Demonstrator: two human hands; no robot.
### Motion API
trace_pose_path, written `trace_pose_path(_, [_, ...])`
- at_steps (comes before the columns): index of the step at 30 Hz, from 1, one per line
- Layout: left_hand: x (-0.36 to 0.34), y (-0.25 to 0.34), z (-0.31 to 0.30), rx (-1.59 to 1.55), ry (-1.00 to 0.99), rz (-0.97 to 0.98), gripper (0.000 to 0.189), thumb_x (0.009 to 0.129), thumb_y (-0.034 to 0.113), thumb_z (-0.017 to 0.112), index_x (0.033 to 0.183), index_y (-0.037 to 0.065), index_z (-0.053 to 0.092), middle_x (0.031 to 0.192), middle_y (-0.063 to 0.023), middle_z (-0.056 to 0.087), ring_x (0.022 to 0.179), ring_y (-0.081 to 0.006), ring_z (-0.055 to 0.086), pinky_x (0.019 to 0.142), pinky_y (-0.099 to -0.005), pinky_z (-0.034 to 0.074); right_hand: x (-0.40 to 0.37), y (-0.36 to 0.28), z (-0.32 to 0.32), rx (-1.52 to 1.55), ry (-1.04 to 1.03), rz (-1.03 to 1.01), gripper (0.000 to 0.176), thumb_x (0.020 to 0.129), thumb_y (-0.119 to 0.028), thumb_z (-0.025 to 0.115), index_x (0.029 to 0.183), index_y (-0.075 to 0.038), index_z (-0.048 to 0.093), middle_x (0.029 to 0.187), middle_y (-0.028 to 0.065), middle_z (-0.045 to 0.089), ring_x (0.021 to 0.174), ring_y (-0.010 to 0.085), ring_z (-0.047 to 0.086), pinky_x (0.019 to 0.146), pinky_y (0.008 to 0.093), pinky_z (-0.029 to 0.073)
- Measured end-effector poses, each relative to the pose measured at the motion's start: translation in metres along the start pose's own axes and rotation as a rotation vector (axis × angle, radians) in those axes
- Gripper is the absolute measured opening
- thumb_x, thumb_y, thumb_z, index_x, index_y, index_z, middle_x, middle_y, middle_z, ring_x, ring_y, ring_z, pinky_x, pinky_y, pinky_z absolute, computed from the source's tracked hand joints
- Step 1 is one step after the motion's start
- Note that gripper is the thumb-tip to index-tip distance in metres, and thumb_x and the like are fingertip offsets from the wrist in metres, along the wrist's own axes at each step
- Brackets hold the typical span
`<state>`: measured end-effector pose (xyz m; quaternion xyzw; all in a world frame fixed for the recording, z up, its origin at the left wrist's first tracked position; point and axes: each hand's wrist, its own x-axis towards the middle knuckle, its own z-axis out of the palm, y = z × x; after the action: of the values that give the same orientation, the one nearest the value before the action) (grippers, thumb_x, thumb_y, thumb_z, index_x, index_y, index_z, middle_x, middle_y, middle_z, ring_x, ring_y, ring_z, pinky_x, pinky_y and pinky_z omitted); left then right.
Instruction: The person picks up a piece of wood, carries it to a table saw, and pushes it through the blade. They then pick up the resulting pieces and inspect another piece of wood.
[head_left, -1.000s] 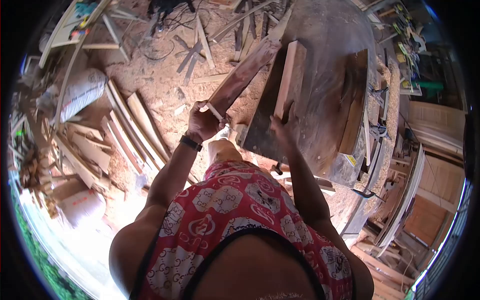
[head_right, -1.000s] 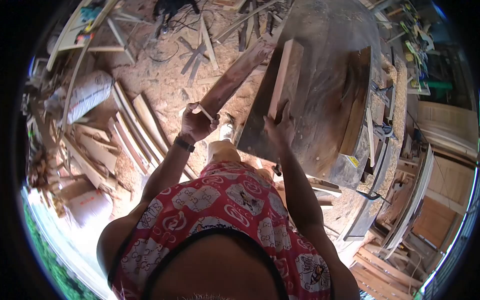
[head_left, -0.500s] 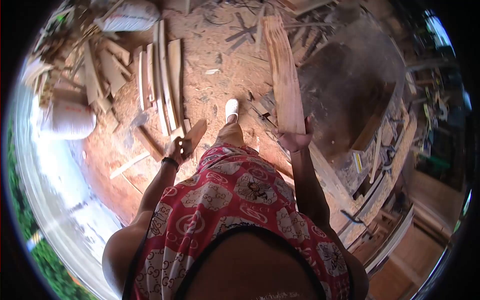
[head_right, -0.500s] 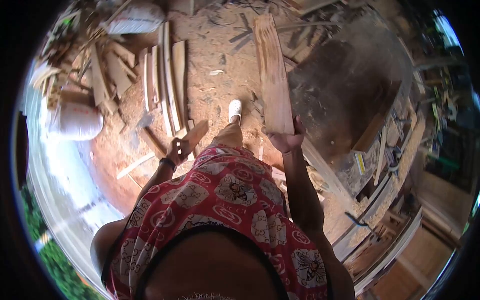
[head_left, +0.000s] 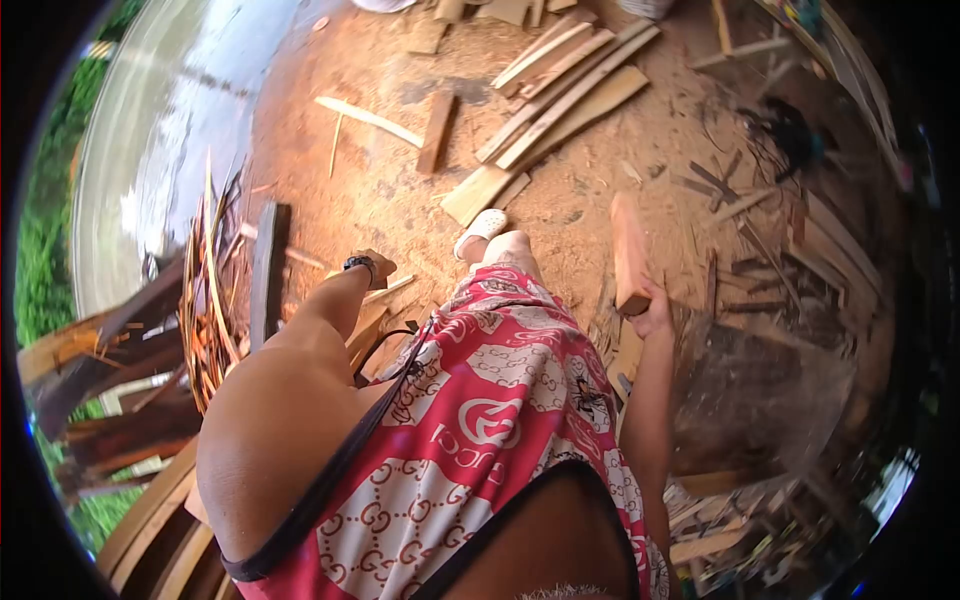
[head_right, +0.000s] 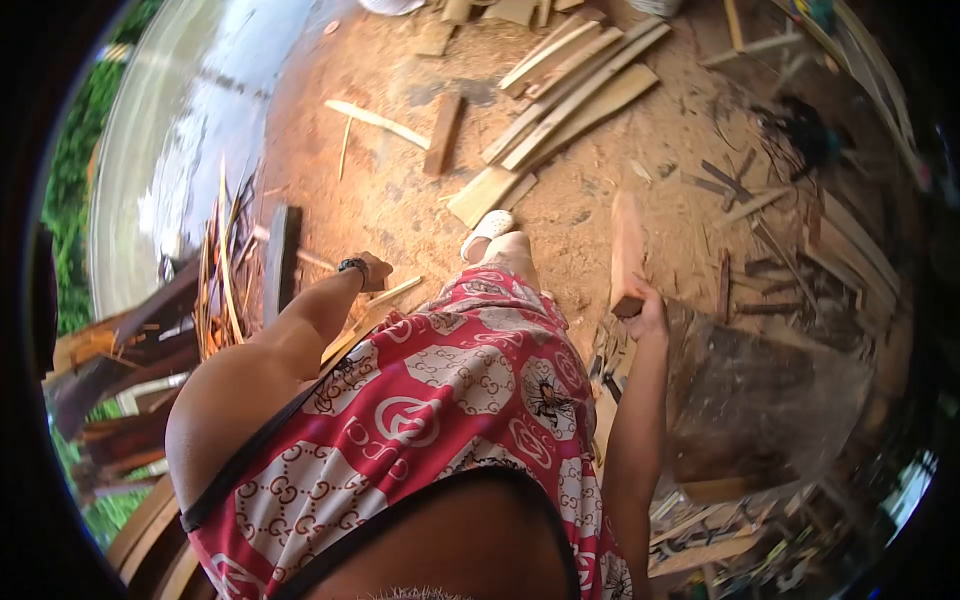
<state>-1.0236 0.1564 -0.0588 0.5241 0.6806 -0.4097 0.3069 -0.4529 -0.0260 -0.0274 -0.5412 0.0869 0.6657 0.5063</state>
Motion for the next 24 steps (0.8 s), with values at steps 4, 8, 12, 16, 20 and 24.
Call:
trace_pose_path(4, [-0.022,-0.044,-0.005,0.240,-0.099,0.304,0.056,0.085,0.046,0.052,0.118,0.005,0.069,0.121,-0.0211,0.068,0.111,-0.0320,0.067,0.093,-0.0413,0.051,0.090,0.028,0.054,-0.643,0.118,0.168,0.050,0.086,-0.027,0.072,0.129,-0.004,0.059,0.097,0.0094,0.068,0.074,0.0204,0.065,0.060,0.0341,0.051])
trace_pose_path(8, [0.011,-0.058,0.019,-0.220,-0.063,0.087,0.050,0.086,0.043,0.054,0.118,0.009,0.071,0.115,-0.0202,0.070,0.107,-0.0319,0.069,0.089,-0.0406,0.053,0.142,0.043,0.167,-0.865,0.075,0.282,0.044,0.087,-0.025,0.072,0.123,-0.002,0.062,0.094,0.0103,0.067,0.069,0.0184,0.064,0.055,0.0317,0.050])
trace_pose_path(12, [0.005,-0.029,-0.032,0.143,-0.312,0.357,0.054,0.086,0.051,0.054,0.117,0.009,0.071,0.115,-0.0225,0.069,0.108,-0.0357,0.068,0.090,-0.0424,0.054,0.179,0.042,0.291,-0.941,-0.108,0.258,0.058,0.088,-0.026,0.071,0.139,-0.005,0.055,0.105,0.0158,0.069,0.082,0.0204,0.068,0.070,0.0326,0.053])
trace_pose_path(16, [0.040,-0.043,-0.010,-0.058,-0.163,0.158,0.056,0.081,0.049,0.058,0.115,0.006,0.071,0.117,-0.0233,0.069,0.108,-0.0350,0.068,0.087,-0.0417,0.054,0.145,0.044,0.402,-1.080,-0.165,0.179,0.083,0.085,-0.045,0.071,0.149,-0.001,0.042,0.147,0.0294,0.045,0.140,0.0311,0.043,0.113,0.0430,0.037])
trace_pose_path(20, [0.088,-0.035,-0.012,-0.249,-0.115,0.101,0.062,0.078,0.053,0.058,0.115,0.004,0.071,0.121,-0.0238,0.067,0.107,-0.0387,0.067,0.090,-0.0411,0.053,0.187,0.059,0.402,-1.303,-0.075,0.030,0.103,0.079,-0.060,0.070,0.154,0.000,0.031,0.153,0.0284,0.039,0.143,0.0354,0.038,0.118,0.0455,0.031])
trace_pose_path(24, [0.072,-0.017,-0.075,-0.325,-0.001,0.061,0.062,0.076,0.053,0.065,0.109,0.001,0.072,0.114,-0.0233,0.070,0.102,-0.0364,0.069,0.085,-0.0426,0.054,0.164,0.032,0.369,-1.737,-0.088,-0.086,0.100,0.080,-0.057,0.070,0.151,0.002,0.035,0.152,0.0284,0.039,0.142,0.0380,0.039,0.117,0.0442,0.033])
